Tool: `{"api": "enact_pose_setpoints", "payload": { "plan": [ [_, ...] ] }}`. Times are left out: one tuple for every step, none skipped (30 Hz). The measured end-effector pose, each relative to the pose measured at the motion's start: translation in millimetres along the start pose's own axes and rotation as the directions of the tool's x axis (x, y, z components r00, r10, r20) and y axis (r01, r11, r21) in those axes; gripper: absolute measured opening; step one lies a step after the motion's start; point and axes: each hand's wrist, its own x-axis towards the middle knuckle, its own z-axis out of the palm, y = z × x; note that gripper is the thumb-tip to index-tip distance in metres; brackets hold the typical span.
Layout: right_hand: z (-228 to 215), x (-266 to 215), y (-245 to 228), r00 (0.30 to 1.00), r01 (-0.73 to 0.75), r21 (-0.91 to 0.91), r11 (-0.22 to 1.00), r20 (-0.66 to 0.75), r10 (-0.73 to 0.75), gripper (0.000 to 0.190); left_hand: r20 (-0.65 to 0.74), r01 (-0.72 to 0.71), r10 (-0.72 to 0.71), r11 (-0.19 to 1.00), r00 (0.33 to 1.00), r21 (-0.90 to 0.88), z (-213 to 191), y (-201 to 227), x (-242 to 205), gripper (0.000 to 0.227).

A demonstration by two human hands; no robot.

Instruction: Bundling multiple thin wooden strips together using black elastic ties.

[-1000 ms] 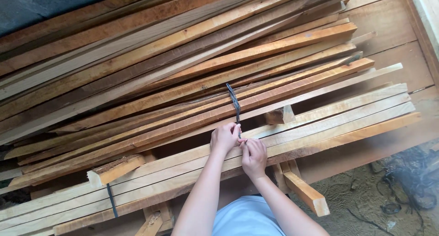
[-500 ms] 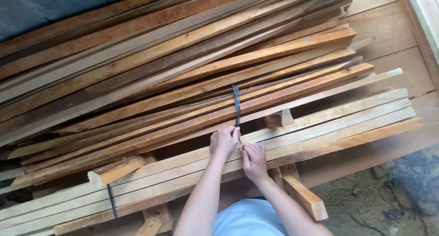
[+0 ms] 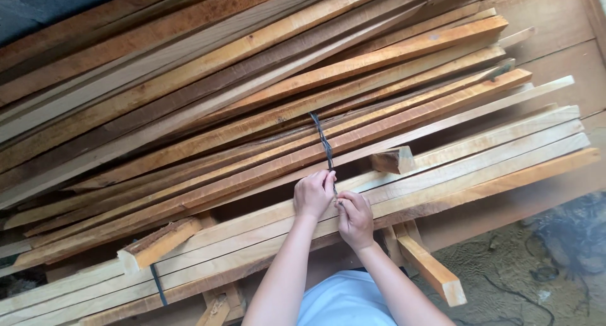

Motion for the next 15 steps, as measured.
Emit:
{"api": "enact_pose_setpoints", "payload": {
  "plan": [
    [-3.8,-0.3,-3.8,1.0,0.009,-0.005,1.0,-0.002,-0.009,0.021,-0.008,-0.003,0.003,1.0,1.0,-0.006,-0.6,3.2,-2.9,0.028],
    [-4.4,3.9,-7.7,1.0,-0.018,0.011,1.0,0.007,0.018,0.023,0.109,0.124,-0.124,0.992,0.986,0.006,-3.3,4.5,-1.5,0.029],
    [-5.4,7.9,-11.8,0.999,-0.045,0.026,0.999,0.016,0.045,0.024,0.221,0.247,-0.248,0.969,0.943,0.031,-6.3,6.1,-0.2,0.031],
    [-2.3,5.7,-10.5,0.999,-0.038,0.029,0.999,0.017,0.038,0.024,0.214,0.249,-0.249,0.968,0.944,0.031,-7.0,3.8,-0.8,0.031],
    [0.6,3.8,-8.8,0.99,-0.141,0.077,0.987,0.018,0.14,0.023,0.294,0.322,-0.312,0.947,0.904,0.017,-7.4,1.8,-1.1,0.031],
    [5.2,7.8,-5.5,0.972,-0.237,0.125,0.964,0.015,0.236,0.023,0.368,0.386,-0.362,0.922,0.857,0.007,-7.7,-0.7,5.3,0.031],
    [0.3,14.2,-13.9,0.974,-0.225,0.129,0.966,0.01,0.225,0.023,0.357,0.381,-0.357,0.925,0.863,0.004,-8.5,-2.5,4.3,0.031],
    [-5.1,21.4,-22.2,0.961,-0.277,0.181,0.944,0.037,0.274,0.022,0.392,0.429,-0.383,0.903,0.837,-0.034,-9.2,-3.6,4.8,0.028],
    [-10.6,28.9,-29.8,0.945,-0.327,0.232,0.916,0.067,0.321,0.021,0.428,0.477,-0.405,0.876,0.808,-0.071,-9.2,-4.7,6.3,0.025],
    [-10.9,28.2,-26.6,0.946,-0.323,0.231,0.918,0.059,0.318,0.021,0.427,0.469,-0.397,0.88,0.812,-0.075,10.3,-20.1,2.2,0.025],
    [-10.8,28.0,-22.8,0.91,-0.414,0.239,0.878,0.097,0.403,0.02,0.452,0.498,-0.384,0.852,0.805,-0.162,30.3,-35.8,-1.0,0.027],
    [-10.6,29.7,-18.9,0.867,-0.498,0.245,0.832,0.135,0.479,0.02,0.473,0.522,-0.368,0.815,0.801,-0.25,50.2,-51.2,-1.8,0.029],
    [-10.7,35.5,-19.2,0.872,-0.49,0.245,0.837,0.126,0.474,0.02,0.469,0.513,-0.359,0.819,0.807,-0.256,40.6,-48.2,2.3,0.029],
    [-9.9,39.7,-20.3,0.828,-0.56,0.26,0.787,0.156,0.538,0.018,0.466,0.54,-0.371,0.785,0.803,-0.303,30.1,-46.5,3.8,0.028],
    [-8.5,44.0,-21.1,0.78,-0.626,0.274,0.731,0.187,0.598,0.017,0.464,0.563,-0.384,0.749,0.798,-0.349,20.0,-45.4,5.3,0.027]
  ]
}}
